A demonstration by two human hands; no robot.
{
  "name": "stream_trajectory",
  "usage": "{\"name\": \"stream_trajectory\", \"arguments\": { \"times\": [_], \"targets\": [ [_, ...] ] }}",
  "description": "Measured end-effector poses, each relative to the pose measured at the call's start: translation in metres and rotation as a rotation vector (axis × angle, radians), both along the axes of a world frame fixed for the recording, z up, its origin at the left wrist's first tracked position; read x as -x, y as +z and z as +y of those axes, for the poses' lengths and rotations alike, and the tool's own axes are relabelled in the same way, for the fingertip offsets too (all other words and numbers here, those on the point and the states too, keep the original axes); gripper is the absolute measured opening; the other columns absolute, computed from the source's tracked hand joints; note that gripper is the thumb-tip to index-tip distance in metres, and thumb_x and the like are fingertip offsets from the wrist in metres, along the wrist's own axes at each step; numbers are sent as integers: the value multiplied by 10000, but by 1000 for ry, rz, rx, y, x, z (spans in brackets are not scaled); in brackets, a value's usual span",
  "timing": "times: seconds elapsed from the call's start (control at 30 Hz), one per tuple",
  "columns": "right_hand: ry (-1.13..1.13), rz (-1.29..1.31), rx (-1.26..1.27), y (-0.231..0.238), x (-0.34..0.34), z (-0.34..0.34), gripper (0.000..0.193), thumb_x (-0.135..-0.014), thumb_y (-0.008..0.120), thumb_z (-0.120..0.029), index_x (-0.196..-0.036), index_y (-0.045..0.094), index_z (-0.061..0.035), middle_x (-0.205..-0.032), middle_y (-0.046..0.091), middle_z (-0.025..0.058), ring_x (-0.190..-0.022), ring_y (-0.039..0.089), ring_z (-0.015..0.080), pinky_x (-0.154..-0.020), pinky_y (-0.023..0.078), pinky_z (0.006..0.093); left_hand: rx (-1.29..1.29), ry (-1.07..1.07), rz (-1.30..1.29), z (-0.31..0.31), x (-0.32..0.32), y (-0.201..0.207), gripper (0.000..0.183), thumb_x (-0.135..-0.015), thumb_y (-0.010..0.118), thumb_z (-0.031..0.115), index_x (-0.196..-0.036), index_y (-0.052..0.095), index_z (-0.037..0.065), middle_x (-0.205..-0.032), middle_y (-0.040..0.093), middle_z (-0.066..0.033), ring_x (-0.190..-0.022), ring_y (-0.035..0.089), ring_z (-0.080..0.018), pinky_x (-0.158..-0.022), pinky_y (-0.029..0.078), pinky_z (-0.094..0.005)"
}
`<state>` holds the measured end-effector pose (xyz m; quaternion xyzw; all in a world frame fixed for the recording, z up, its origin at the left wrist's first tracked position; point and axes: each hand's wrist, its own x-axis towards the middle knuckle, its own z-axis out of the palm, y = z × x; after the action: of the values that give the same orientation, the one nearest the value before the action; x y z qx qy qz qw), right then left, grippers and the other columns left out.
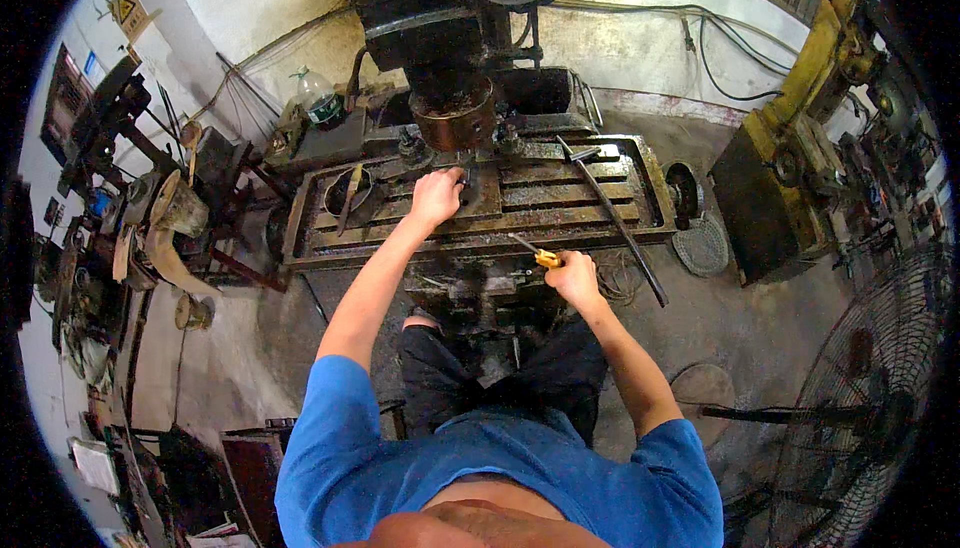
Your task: The person picks up a small metal piece from a bin and places it on the milling machine table, then uses a hand tool to adjust the part while turning the machine's manual handles.
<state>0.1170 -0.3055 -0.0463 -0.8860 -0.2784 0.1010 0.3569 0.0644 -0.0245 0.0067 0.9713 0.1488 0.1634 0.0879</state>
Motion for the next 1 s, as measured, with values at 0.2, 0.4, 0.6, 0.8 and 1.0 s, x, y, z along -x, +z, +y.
{"name": "stream_trajectory", "arguments": {
  "times": [0.2,0.4,0.6,0.8,1.0],
  "targets": [
    [62,42,-120,24,1,-26,368,-586,591,-154,-901,631,32,-809,644,178,-753,640,246,-713,485,310,-57,-13,-105,5,-21,-12,227,-744,576,137,-962,591,76,-823,604,-163,-732,591,-335,-636,475,-425],
    [142,-63,-250,108,-27,-54,401,-566,586,-118,-938,617,30,-864,647,148,-820,624,200,-757,473,284,77,140,-239,-6,-23,-7,228,-727,608,175,-915,591,46,-785,612,-172,-728,598,-339,-622,473,-438],
    [224,-770,-978,311,-111,-54,540,-633,437,39,-1172,448,71,-1181,494,203,-1061,511,291,-921,401,416,213,271,-130,11,-27,-1,300,-676,672,268,-829,610,17,-781,622,-171,-766,604,-329,-665,483,-420],
    [532,-486,-1312,421,-94,-66,484,-716,540,-275,-1120,471,-19,-1180,464,226,-1176,384,368,-1046,209,470,319,332,-60,14,-33,7,316,-648,711,285,-799,640,17,-802,631,-153,-804,605,-308,-702,486,-401],
    [518,-643,-1288,316,-67,-72,262,-673,549,-231,-777,435,-20,-818,480,160,-935,492,376,-945,266,586,338,357,-178,21,-30,-9,424,-618,732,353,-716,592,-35,-779,610,-200,-789,594,-344,-699,472,-420]
  ]
}}
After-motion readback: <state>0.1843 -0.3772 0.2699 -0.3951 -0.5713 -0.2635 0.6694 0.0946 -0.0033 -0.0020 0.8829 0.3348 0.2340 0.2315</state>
